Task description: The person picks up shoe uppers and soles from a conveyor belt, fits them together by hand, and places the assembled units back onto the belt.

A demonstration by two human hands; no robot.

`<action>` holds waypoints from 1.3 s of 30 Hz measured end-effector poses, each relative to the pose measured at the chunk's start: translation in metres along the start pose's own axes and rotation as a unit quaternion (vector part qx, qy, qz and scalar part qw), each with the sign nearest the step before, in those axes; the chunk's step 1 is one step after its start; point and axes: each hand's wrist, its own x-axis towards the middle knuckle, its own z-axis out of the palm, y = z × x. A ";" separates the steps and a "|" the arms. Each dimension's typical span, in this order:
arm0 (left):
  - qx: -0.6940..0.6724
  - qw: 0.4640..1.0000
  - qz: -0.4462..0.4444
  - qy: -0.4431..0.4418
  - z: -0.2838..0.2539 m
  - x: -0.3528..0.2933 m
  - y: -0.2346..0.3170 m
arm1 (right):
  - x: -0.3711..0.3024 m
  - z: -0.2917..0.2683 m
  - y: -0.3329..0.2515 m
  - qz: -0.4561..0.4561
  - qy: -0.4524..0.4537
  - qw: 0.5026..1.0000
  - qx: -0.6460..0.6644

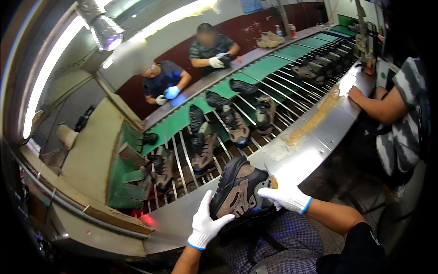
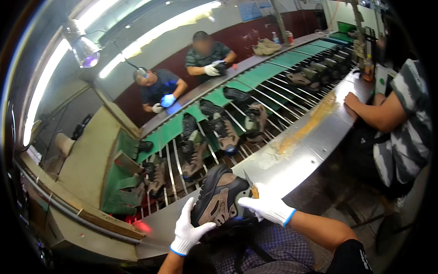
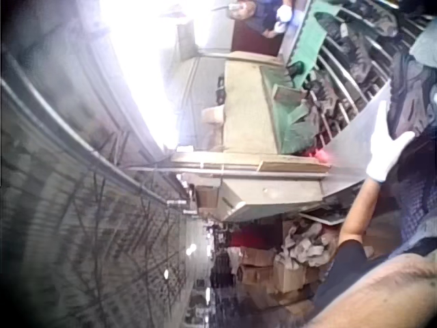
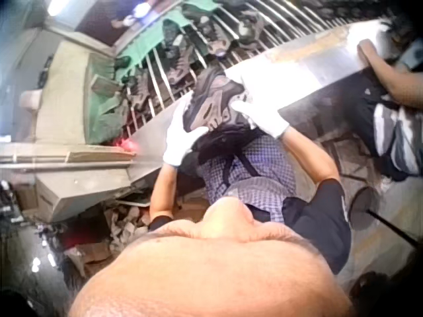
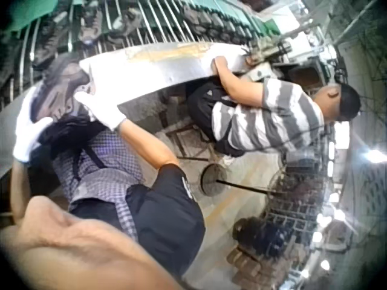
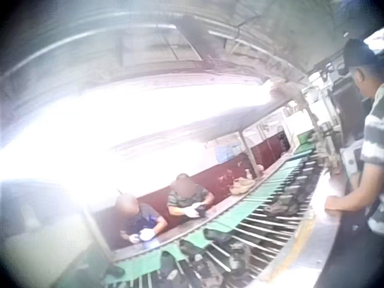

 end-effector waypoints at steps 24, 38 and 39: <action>-0.303 0.929 -0.065 0.201 0.011 -0.099 -0.065 | -0.036 0.120 0.088 -0.523 -0.162 0.719 -0.428; -0.047 0.968 -0.109 0.222 0.061 -0.027 -0.087 | 0.053 0.091 0.086 -0.405 -0.180 0.720 -0.533; -0.057 0.966 -0.137 0.210 0.064 -0.027 -0.092 | 0.056 0.094 0.085 -0.398 -0.185 0.730 -0.524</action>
